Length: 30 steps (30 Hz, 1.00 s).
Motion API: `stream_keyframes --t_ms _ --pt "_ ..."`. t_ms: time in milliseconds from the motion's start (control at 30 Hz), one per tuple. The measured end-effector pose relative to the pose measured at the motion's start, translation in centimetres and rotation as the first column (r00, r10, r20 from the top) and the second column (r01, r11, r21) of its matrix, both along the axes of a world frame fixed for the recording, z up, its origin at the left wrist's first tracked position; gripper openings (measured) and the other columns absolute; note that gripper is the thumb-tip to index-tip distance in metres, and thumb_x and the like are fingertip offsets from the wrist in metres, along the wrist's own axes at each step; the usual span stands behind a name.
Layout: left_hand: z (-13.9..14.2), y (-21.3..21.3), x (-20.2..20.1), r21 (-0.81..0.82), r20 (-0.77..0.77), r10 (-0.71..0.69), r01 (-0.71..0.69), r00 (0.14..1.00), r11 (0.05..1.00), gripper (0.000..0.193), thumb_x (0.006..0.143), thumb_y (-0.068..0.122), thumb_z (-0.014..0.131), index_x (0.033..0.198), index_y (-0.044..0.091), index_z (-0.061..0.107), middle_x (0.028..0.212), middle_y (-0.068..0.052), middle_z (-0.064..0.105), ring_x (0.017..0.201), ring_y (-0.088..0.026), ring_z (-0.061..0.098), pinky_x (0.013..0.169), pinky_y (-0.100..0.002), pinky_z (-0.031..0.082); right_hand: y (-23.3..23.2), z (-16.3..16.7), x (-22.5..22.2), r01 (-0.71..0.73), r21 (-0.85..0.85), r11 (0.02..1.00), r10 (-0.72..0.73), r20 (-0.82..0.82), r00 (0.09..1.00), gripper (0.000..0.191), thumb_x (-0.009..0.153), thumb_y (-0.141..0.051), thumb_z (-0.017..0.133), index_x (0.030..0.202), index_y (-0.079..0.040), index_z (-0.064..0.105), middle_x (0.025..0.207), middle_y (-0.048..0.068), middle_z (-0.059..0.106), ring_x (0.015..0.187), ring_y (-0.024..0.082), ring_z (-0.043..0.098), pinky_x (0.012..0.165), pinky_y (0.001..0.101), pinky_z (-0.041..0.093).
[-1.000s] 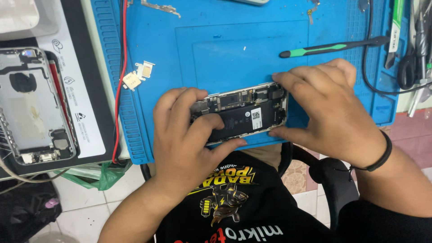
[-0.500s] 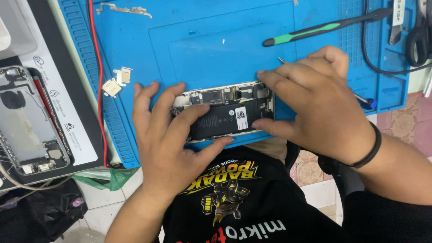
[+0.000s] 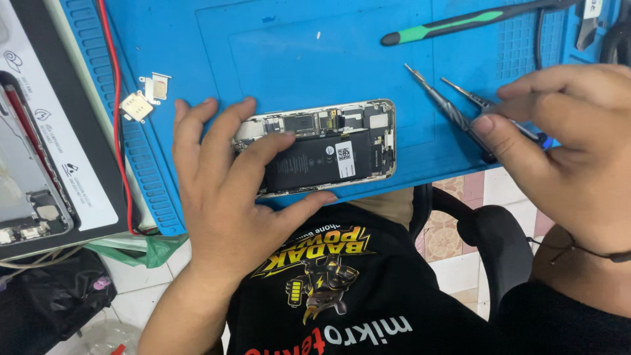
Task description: The person repairs a disassembled smartphone on a blue work mat. They manipulate internal components by hand, use a screwdriver on the phone body, pick up small parts with tweezers, and press components into place inside the phone chassis.
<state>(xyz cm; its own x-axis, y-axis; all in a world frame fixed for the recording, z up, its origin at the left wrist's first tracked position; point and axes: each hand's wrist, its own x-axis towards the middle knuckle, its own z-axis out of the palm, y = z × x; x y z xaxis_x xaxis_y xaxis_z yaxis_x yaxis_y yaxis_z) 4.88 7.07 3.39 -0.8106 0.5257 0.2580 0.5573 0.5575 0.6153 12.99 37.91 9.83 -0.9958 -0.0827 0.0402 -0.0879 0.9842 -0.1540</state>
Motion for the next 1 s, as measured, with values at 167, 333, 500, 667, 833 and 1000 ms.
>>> stream_keyframes --t_ms 167,333,500,667,833,1000 --pt "-0.3 0.0 0.2 -0.009 -0.004 0.004 -0.004 1.0 1.0 0.067 0.068 0.046 0.1 0.117 0.008 0.073 0.143 -0.017 0.055 0.141 -0.045 0.042 0.128 -0.068 0.025 -2.0 -0.2 -0.4 -0.019 0.054 0.998 0.017 0.034 0.999 0.024 0.079 -0.01 0.087 0.097 0.001 0.076 0.087 0.014 0.071 0.067 0.03 0.067 0.056 0.0376 0.05" --pt "-0.1 0.5 0.1 -0.014 -0.002 0.014 -0.014 1.0 1.0 0.065 0.062 0.042 0.099 0.109 0.005 0.073 0.134 -0.02 0.056 0.132 -0.047 0.044 0.12 -0.07 0.026 -3.5 -0.3 -2.1 -0.108 -0.053 0.993 0.104 -0.066 0.992 0.016 0.082 -0.003 0.083 0.096 -0.001 0.075 0.089 0.013 0.07 0.072 0.031 0.065 0.06 0.0395 0.049" --pt "0.3 0.7 -0.1 -0.004 0.003 0.011 -0.011 1.0 1.0 0.064 0.064 0.043 0.099 0.109 0.005 0.072 0.135 -0.019 0.056 0.133 -0.046 0.043 0.121 -0.07 0.028 -4.9 -1.2 -3.2 -0.245 -0.151 0.958 0.233 -0.094 0.968 0.02 0.079 -0.004 0.082 0.099 -0.005 0.077 0.092 0.007 0.072 0.074 0.027 0.065 0.068 0.0402 0.047" --pt "0.1 0.2 -0.4 -0.011 0.009 0.02 -0.02 1.0 1.0 0.064 0.065 0.045 0.098 0.109 0.006 0.073 0.133 -0.019 0.057 0.13 -0.045 0.044 0.119 -0.07 0.028 -6.5 -2.2 -3.1 -0.14 -0.185 0.973 0.124 -0.091 0.988 0.025 0.085 -0.002 0.079 0.109 -0.006 0.077 0.098 0.006 0.071 0.082 0.026 0.065 0.077 0.0396 0.048" --pt "0.0 0.2 -0.7 -0.004 0.013 0.014 -0.014 1.0 1.0 0.063 0.065 0.044 0.096 0.109 0.006 0.073 0.134 -0.019 0.056 0.13 -0.045 0.044 0.118 -0.07 0.028 -6.7 -2.8 -2.9 -0.125 -0.143 0.982 0.109 -0.114 0.988 0.032 0.081 -0.001 0.08 0.112 -0.004 0.076 0.094 0.007 0.07 0.079 0.027 0.064 0.076 0.0404 0.048" --pt "-0.2 0.1 -0.8 -0.007 0.01 0.013 -0.013 1.0 1.0 0.064 0.065 0.046 0.097 0.109 0.006 0.073 0.134 -0.019 0.056 0.129 -0.044 0.045 0.119 -0.07 0.029 -6.8 -3.1 -3.1 -0.106 -0.16 0.981 0.091 -0.102 0.991 0.036 0.083 0.0 0.08 0.118 -0.003 0.074 0.096 0.008 0.07 0.083 0.027 0.065 0.079 0.04 0.049"
